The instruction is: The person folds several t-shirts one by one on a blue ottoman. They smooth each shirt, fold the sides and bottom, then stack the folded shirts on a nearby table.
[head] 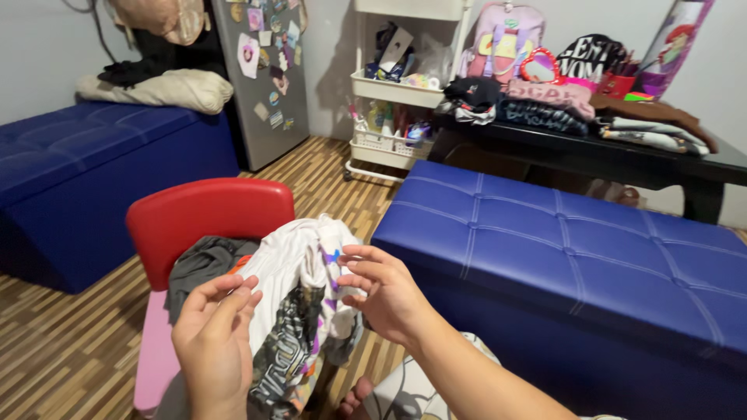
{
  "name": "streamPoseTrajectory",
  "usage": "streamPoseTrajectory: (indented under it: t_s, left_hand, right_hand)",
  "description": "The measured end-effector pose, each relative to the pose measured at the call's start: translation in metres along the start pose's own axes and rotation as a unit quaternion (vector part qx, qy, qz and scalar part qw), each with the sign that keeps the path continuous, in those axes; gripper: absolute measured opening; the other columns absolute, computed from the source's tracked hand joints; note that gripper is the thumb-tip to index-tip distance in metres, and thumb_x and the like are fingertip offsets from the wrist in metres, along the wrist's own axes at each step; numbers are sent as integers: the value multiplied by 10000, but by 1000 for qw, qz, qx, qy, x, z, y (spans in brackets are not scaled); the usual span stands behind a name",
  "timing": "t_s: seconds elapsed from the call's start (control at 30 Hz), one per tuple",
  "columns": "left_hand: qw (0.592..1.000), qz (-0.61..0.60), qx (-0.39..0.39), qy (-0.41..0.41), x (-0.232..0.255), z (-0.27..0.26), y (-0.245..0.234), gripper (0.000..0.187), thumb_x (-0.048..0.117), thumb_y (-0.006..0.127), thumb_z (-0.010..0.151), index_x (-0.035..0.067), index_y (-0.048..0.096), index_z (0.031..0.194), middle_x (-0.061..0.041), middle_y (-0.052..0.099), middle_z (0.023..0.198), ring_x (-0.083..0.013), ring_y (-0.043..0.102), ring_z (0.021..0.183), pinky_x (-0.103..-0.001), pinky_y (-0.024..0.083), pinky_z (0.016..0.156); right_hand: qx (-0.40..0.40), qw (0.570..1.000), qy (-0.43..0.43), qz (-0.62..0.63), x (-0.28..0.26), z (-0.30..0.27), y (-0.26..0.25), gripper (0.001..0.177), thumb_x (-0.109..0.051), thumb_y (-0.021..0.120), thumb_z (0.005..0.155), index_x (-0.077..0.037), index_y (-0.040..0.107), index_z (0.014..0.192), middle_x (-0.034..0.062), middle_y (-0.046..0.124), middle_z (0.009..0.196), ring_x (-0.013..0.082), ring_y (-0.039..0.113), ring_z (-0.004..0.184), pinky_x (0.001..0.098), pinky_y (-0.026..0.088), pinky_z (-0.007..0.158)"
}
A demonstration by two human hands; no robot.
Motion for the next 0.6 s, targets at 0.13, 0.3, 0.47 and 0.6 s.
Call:
streamPoseTrajectory:
  t_s: [0.13, 0.3, 0.47, 0.6]
  left_hand:
    - [992, 128, -8, 18, -4, 4, -3, 404, 10, 740, 813, -52, 601, 1188, -222, 682, 1170, -271, 665, 1085, -364, 511, 947]
    - [831, 510, -147, 167, 3, -18, 40, 807, 229, 925, 557, 3, 592, 1256, -209, 597, 1310, -360, 556, 1243, -442, 432, 1031]
    - [754, 628, -129, 141, 5, -32, 59, 818, 355, 891, 606, 47, 607, 1308, -186, 540, 1405, -372, 479, 1326, -471, 386, 1063]
    - [762, 624, -147, 95, 8, -24, 53, 783, 354, 874, 627, 74, 621, 1312, -121, 567, 1369, -315, 493, 1317, -446, 399, 1079]
  right_hand:
    - [10, 998, -19, -53, 2, 1, 5, 360, -40, 676, 835, -82, 643, 1191, 32, 643, 1106, 138, 623, 917, 345, 482, 746]
    - [66, 991, -24, -117, 8, 4, 1, 546, -22, 716, 758, -140, 582, 1274, 72, 552, 1238, 159, 626, 940, 334, 472, 716]
    - [123, 973, 9, -195, 20, 5, -8, 754, -7, 744, 692, -228, 479, 1361, 75, 513, 1329, 175, 599, 952, 349, 446, 674]
    - [105, 973, 27, -205, 30, 6, -10, 727, -47, 748, 704, -196, 500, 1371, 67, 505, 1334, 192, 614, 1014, 354, 474, 700]
Point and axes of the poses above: each hand's wrist, its own z-axis towards the middle knuckle, its own y-axis out of the palm, x = y × z, the point moved 6 cm from there along z, towards the middle knuckle
